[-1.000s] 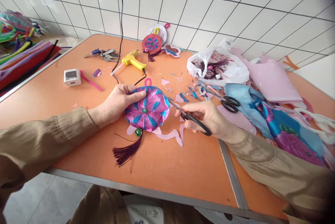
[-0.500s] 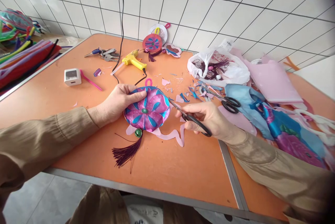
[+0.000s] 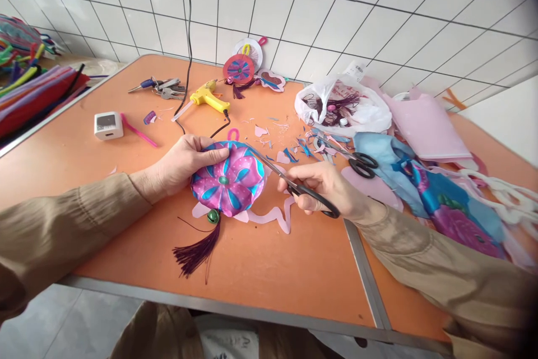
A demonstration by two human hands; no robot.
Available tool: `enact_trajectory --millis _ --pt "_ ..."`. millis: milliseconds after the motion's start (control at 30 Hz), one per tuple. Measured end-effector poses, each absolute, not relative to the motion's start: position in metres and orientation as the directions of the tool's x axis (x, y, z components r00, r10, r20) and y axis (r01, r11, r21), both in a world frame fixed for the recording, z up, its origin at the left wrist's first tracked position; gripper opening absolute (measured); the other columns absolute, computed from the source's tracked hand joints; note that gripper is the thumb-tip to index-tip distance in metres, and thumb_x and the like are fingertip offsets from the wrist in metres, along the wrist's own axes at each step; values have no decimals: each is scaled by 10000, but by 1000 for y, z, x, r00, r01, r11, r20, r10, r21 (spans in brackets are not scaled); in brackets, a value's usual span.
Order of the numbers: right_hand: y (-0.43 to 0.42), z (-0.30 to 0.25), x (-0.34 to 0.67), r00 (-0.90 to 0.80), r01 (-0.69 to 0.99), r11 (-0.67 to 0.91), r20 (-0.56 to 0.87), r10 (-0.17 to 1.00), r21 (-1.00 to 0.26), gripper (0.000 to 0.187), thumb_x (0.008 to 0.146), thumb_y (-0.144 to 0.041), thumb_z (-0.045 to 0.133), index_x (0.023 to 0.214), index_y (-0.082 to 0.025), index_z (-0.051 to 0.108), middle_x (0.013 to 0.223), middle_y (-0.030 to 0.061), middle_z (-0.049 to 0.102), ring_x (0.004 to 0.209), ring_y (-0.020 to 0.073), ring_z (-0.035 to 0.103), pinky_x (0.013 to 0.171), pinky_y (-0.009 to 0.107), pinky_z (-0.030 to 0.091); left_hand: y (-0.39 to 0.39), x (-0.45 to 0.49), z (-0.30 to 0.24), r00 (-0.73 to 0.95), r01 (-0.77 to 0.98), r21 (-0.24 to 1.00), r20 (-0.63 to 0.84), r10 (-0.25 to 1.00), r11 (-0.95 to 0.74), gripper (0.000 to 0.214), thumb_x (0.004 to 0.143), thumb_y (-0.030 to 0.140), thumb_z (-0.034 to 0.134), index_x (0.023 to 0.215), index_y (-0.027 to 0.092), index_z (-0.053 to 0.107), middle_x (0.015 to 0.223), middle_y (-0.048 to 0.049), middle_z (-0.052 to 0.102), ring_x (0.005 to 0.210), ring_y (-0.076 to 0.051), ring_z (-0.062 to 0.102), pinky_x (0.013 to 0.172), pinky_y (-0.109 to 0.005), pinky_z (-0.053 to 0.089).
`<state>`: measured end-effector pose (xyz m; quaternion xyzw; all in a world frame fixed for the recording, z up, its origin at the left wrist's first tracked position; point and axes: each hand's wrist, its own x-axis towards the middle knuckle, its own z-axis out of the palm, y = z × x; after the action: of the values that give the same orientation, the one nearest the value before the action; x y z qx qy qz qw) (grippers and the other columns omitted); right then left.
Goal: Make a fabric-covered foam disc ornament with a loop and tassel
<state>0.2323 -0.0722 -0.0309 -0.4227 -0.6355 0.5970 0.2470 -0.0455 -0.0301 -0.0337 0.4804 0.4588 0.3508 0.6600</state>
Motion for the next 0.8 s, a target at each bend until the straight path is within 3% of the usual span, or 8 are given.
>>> enact_trajectory --millis 267,600,800 --pt "-73 -29 230 -557 219 -69 -183 810 -973 570 686 -612 843 917 -123 662 714 -17 566 544 60 490 491 201 455 -30 -44 -33 329 4 960 -266 906 280 384 593 414 925 575 108 693 526 -51 661 435 -109 555 422 -209 428" --pt "-73 -29 230 -548 203 -108 -204 811 -973 574 673 -607 856 914 -119 672 658 -21 557 517 61 501 467 195 482 -29 -44 -32 343 39 958 -281 896 285 356 612 407 909 615 108 716 563 -65 691 450 -122 570 440 -218 438" --pt "-75 -30 230 -520 203 -130 -219 825 -971 570 668 -585 869 926 -108 691 617 -52 508 513 55 476 459 187 484 -31 -41 -29 385 23 954 -284 878 299 370 541 402 942 591 118 710 544 -50 682 438 -113 554 421 -207 421"
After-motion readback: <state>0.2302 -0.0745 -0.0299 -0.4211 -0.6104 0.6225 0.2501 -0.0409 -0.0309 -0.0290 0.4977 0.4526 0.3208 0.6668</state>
